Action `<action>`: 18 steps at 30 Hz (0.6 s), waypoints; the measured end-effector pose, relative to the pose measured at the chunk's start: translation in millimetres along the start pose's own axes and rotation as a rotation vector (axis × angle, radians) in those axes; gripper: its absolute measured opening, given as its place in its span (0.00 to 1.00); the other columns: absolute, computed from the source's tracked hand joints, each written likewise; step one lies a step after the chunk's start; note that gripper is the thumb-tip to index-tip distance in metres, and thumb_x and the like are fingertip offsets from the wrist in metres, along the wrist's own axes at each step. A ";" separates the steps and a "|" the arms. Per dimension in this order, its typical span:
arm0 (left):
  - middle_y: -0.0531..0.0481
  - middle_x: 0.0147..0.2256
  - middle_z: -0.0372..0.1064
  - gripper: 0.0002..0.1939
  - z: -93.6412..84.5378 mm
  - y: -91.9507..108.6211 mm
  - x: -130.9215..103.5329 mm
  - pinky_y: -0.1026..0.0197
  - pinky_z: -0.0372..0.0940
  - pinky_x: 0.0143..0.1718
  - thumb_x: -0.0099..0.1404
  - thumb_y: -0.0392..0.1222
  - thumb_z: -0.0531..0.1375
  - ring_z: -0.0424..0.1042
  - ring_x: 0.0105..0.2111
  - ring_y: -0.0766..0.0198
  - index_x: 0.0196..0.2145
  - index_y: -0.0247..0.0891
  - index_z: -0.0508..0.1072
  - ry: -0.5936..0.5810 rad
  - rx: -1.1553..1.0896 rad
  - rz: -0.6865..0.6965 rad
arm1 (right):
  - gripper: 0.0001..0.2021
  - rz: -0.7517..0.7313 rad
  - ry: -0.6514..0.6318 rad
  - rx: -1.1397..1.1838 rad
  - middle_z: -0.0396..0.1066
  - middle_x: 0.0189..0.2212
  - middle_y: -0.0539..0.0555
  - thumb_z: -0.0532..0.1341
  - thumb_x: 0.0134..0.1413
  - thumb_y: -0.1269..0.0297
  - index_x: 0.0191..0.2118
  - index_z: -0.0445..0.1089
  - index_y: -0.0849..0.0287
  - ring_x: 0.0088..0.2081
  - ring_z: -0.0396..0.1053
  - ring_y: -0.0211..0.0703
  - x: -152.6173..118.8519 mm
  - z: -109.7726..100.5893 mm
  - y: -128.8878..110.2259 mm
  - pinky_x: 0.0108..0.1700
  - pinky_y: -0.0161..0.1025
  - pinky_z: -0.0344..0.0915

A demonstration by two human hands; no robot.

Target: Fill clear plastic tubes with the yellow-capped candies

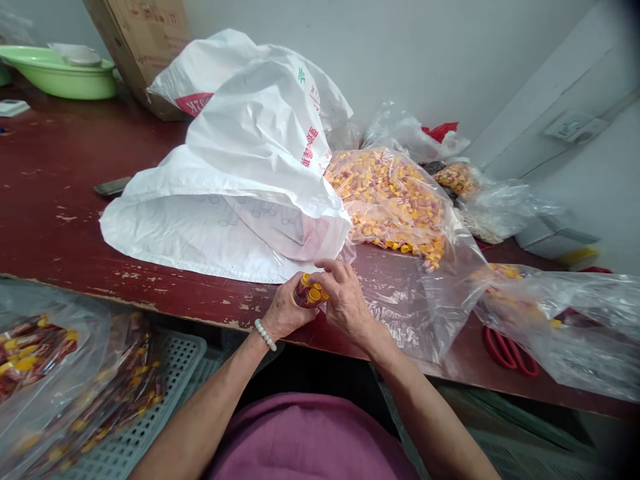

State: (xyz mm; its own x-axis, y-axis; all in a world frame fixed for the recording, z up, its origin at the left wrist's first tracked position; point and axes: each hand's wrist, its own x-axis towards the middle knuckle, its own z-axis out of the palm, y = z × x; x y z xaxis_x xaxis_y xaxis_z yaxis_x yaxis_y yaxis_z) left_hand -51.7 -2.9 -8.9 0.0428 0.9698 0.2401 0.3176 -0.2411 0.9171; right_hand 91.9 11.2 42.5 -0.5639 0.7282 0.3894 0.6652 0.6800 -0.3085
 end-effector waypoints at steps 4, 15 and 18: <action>0.53 0.31 0.66 0.17 -0.6 0.8 0.7 0.65 0.61 0.32 0.44 0.35 0.64 0.65 0.30 0.66 0.34 0.35 0.65 0.008 -0.055 -0.026 | 0.20 -0.030 -0.086 -0.075 0.61 0.52 0.54 0.55 0.46 0.78 0.45 0.67 0.54 0.47 0.57 0.49 8.3 -5.2 -2.1 0.47 0.46 0.59; 0.56 0.27 0.65 0.15 -3.0 12.6 -1.1 0.65 0.62 0.29 0.45 0.35 0.62 0.66 0.27 0.67 0.32 0.37 0.62 -0.040 -0.061 -0.076 | 0.19 0.224 0.106 0.226 0.65 0.46 0.52 0.49 0.48 0.79 0.43 0.67 0.56 0.44 0.65 0.38 -1.6 -10.4 30.5 0.43 0.35 0.64; 0.55 0.29 0.67 0.15 -1.4 6.3 -1.0 0.65 0.63 0.30 0.46 0.34 0.61 0.68 0.28 0.66 0.32 0.37 0.62 -0.049 -0.071 -0.073 | 0.16 0.558 0.138 -0.032 0.68 0.41 0.55 0.48 0.52 0.77 0.42 0.68 0.60 0.43 0.66 0.40 1.0 -19.2 82.0 0.45 0.37 0.63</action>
State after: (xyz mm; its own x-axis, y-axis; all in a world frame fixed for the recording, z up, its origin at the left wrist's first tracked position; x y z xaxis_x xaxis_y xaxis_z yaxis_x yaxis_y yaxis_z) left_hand -51.0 -5.5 -2.9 0.0683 0.9851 0.1577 0.2538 -0.1700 0.9522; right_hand 155.3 66.2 34.2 -0.0560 0.9566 0.2858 0.8595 0.1918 -0.4737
